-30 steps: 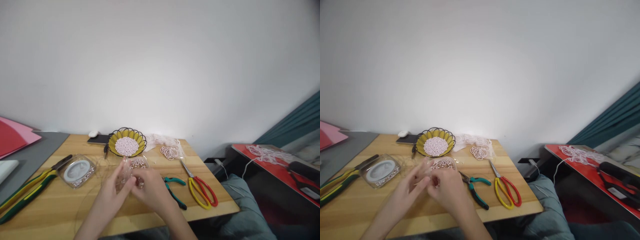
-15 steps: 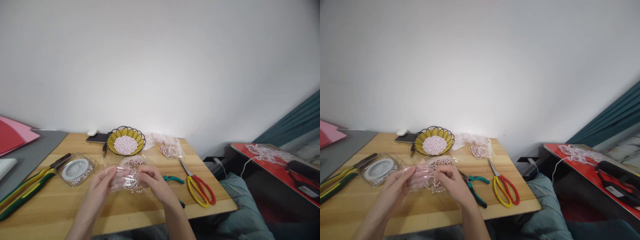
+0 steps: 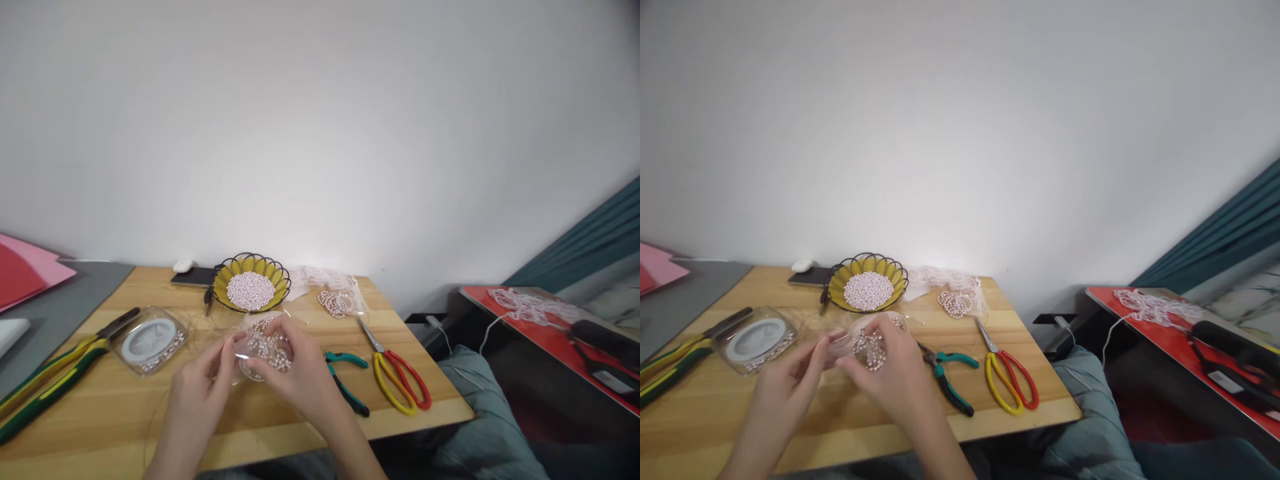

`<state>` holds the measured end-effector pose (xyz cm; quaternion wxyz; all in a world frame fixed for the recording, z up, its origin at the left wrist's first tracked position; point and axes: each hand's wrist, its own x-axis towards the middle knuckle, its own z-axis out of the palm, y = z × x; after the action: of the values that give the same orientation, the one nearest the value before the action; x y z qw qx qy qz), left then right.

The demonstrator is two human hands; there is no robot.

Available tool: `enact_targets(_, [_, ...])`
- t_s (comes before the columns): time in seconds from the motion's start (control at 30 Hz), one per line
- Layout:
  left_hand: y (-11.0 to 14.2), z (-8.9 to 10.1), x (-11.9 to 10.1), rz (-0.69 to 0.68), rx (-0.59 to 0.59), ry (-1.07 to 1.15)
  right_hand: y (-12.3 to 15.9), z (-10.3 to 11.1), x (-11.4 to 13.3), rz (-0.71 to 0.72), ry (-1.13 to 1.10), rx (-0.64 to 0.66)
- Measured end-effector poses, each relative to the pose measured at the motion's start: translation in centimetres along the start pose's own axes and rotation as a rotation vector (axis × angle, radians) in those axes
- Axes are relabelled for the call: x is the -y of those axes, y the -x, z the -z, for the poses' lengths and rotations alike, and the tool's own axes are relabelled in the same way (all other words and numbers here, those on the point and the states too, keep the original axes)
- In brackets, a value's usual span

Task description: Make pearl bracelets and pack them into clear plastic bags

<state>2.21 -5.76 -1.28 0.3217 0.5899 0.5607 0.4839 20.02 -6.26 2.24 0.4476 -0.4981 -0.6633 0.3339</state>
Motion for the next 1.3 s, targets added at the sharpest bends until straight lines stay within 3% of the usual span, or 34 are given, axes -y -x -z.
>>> enact_targets(0.07, [0.2, 0.1, -0.2, -0.025, 0.032, -0.030, -0.2, -0.4, 0.6, 0.124, 0.131, -0.030])
enact_targets(0.17, [0.4, 0.2, -0.5, -0.004, 0.044, 0.067, -0.8, -0.2, 1.0, 0.214, 0.100, 0.006])
enact_targets(0.33, [0.7, -0.4, -0.3, 0.314, 0.165, 0.569, -1.4, 0.2, 0.3, 0.042, -0.293, -0.019])
enact_targets(0.4, [0.9, -0.9, 0.0, 0.366, 0.203, 0.655, -1.5, 0.2, -0.1, -0.006, -0.384, -0.022])
enact_targets(0.5, [0.8, -1.0, 0.4, 0.222, 0.162, 0.553, -1.8, 0.6, -0.5, -0.056, -0.444, 0.041])
enact_targets(0.63, [-0.3, 0.5, -0.2, -0.304, 0.060, 0.068, -2.2, 1.8, -0.2, -0.027, -0.319, 0.165])
enact_targets(0.7, [-1.1, 1.4, -1.0, -0.514, 0.156, -0.125, -2.5, 2.3, 0.1, -0.017, -0.259, 0.264])
enact_targets(0.73, [-1.6, 1.8, -1.4, -0.556, 0.239, -0.157, -2.6, 2.5, 0.3, -0.013, -0.247, 0.314])
enact_targets(0.83, [-2.7, 2.3, -2.5, -0.471, 0.483, -0.112, -2.9, 3.1, 0.7, 0.004, -0.255, 0.423])
enact_targets(0.9, [-3.3, 2.2, -2.8, -0.365, 0.575, -0.063, -3.1, 3.4, 1.0, 0.004, -0.243, 0.450])
enact_targets(1.07, [-4.1, 2.0, -3.3, -0.273, 0.691, -0.092, -3.3, 3.7, 1.1, 0.012, -0.178, 0.490])
enact_targets(1.3, [-4.1, 2.0, -3.0, -0.286, 0.795, -0.242, -3.5, 3.2, 0.8, 0.048, -0.066, 0.477])
